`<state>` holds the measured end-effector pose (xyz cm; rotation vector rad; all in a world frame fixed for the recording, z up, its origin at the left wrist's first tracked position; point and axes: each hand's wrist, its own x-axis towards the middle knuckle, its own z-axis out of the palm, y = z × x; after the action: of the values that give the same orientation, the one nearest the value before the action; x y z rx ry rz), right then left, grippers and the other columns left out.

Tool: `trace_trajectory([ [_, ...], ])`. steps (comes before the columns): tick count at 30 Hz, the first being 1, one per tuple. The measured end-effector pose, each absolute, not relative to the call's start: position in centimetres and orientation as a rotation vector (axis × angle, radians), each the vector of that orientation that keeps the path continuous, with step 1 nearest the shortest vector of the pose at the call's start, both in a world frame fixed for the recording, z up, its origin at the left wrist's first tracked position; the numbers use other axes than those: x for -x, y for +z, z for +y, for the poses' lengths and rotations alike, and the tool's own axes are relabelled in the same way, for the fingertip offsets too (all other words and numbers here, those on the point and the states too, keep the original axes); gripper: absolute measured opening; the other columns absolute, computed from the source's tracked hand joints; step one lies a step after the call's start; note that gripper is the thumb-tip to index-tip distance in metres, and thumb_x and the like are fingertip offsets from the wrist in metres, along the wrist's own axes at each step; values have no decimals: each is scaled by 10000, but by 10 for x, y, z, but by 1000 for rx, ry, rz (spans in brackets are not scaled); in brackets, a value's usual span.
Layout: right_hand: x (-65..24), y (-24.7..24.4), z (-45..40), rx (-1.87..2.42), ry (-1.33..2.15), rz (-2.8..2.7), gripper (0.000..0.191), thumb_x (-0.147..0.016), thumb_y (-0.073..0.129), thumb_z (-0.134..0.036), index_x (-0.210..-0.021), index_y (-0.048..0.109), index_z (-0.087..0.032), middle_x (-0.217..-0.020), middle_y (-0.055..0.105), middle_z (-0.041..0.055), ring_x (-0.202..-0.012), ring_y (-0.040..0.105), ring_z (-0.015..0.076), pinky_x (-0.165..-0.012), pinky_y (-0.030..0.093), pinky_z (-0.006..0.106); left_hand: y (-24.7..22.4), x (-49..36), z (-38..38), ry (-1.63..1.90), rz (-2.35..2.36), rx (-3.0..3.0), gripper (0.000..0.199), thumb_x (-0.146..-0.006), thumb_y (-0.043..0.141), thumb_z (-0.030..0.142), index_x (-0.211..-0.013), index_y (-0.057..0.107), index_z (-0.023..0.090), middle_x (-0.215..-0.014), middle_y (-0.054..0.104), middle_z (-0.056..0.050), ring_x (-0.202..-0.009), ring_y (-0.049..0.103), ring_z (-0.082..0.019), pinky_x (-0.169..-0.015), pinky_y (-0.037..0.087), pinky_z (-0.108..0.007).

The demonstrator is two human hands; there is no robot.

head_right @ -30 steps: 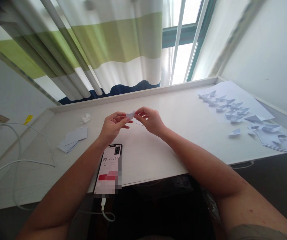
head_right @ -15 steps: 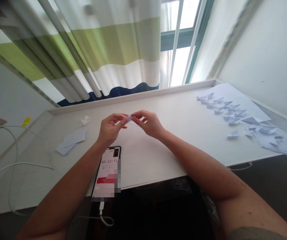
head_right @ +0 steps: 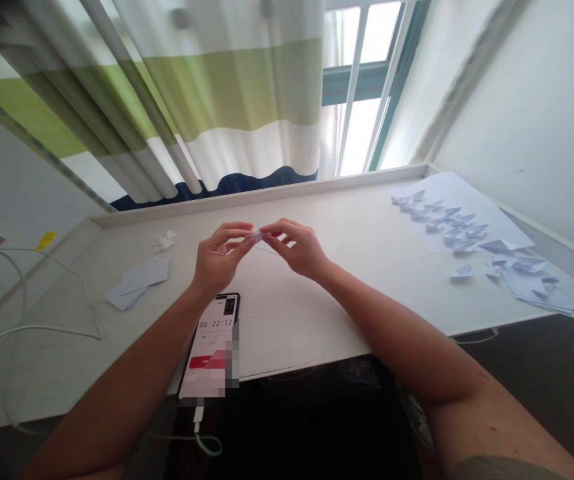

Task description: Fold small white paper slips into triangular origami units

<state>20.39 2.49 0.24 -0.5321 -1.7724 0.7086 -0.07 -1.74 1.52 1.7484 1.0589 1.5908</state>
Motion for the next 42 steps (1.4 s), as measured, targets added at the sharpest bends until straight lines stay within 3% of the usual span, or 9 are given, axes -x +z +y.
trace_trajectory([
  [13,-207,3,26,522,643,-1873,168,-1060,716,-371,-1037,824,-243,-996,811,43,-833,740,167,-699,655,324,10,-1,-13,1617,946,-1627,198,-888,904,440,-953,859,258,-1191,821,-79,-1147,765,-255,-1077,598,-498],
  [20,-206,2,28,430,568,-1943,179,-1080,694,-360,-1016,808,-238,-987,788,57,-876,738,189,-782,639,359,14,1,-18,1565,1035,-1897,138,-919,885,399,-1022,874,308,-1240,798,-75,-1192,738,-261,-1016,608,-464],
  [28,-199,1,22,544,757,-1847,297,-1005,759,-553,-975,797,-260,-997,794,60,-893,749,213,-828,668,418,15,2,-18,1548,1136,-2034,168,-980,807,427,-970,830,260,-1155,819,-84,-1114,743,-261,-1012,597,-459],
  [31,-195,-1,21,598,867,-1704,398,-906,854,-605,-994,693,-253,-956,784,34,-882,753,204,-808,670,399,15,0,-19,1502,1172,-1965,216,-1001,770,446,-956,796,237,-1152,825,-90,-1085,752,-257,-972,605,-440],
  [35,-190,0,18,591,981,-1584,552,-808,934,-620,-1028,569,-270,-910,771,0,-856,764,190,-769,657,358,13,-2,-17,1508,1212,-1819,215,-966,809,438,-939,779,228,-991,822,-63,-951,757,-229,-870,598,-387],
  [39,-188,1,16,595,1012,-1550,552,-801,933,-633,-1033,588,-269,-890,772,-4,-833,765,185,-754,649,353,10,-5,-14,1586,1074,-1625,350,-864,913,414,-1099,718,243,-880,779,-2,-740,702,-154,-700,567,-296],
  [42,-188,0,17,608,1060,-1530,542,-791,941,-626,-1073,669,-251,-895,772,7,-847,765,187,-762,652,356,12,-7,-14,1601,988,-1577,433,-833,939,405,-1144,682,247,-850,761,19,-696,680,-128,-677,567,-274],
])
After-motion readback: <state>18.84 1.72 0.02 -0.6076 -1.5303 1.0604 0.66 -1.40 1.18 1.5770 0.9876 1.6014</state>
